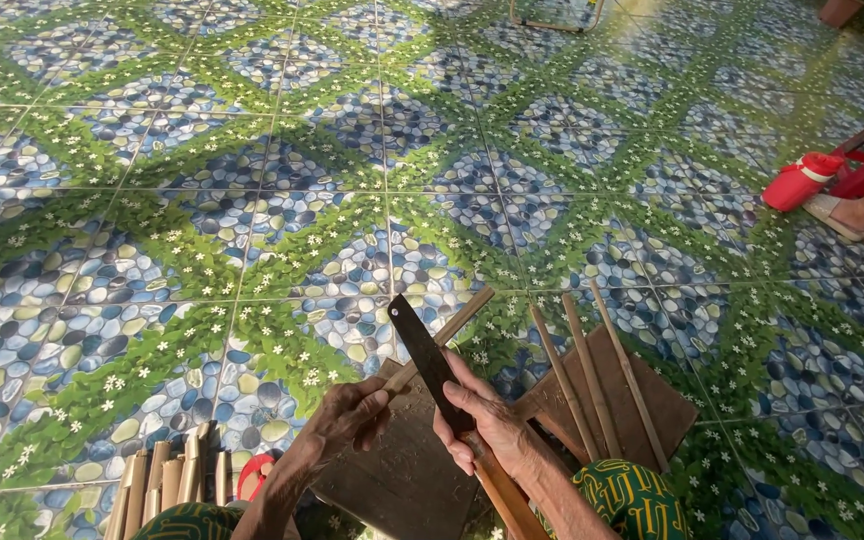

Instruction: The person sits on a tiled floor and uses a machete to repeatedly shave and sharpen a thin bamboo stick held against a small wooden block. The person rotates the stick and continues the shaving motion throughout the clip.

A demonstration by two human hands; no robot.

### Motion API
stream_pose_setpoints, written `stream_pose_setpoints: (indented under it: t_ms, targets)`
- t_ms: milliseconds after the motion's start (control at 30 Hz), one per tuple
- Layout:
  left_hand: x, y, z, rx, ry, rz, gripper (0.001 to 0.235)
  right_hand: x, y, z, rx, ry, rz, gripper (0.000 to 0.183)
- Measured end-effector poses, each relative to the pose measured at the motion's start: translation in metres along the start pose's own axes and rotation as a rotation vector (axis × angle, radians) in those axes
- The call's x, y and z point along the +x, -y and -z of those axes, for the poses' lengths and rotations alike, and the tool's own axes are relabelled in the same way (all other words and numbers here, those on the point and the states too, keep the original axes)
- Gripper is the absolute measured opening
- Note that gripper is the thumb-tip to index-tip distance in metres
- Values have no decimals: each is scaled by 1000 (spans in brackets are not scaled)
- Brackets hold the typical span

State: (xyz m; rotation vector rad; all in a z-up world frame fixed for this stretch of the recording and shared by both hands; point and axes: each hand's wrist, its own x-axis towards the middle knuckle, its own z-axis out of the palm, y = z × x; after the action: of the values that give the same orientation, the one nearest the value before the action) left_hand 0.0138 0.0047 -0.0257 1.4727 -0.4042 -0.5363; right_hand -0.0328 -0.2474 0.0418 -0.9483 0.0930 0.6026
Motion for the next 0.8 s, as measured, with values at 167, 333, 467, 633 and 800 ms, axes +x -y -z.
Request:
stream_pose_setpoints:
  t_ms: [167, 333, 467, 633, 800]
  targets:
    - [-7, -24, -9, 148, -53, -51, 36, 0, -14, -5, -18, 101, -29, 84]
    - [-2, -19, -8, 252, -185, 45, 44, 11, -27, 2, -130, 54, 75, 70]
    - [-6, -33, -11, 272, -193, -35, 41, 13, -11, 20, -137, -33, 177, 67]
    - [-5, -26, -7, 313, -159, -103, 41, 12, 3, 43, -91, -104, 273, 66]
    - [-5, -33, -6, 367, -170, -36, 40, 10, 17, 69, -122, -150, 376, 65]
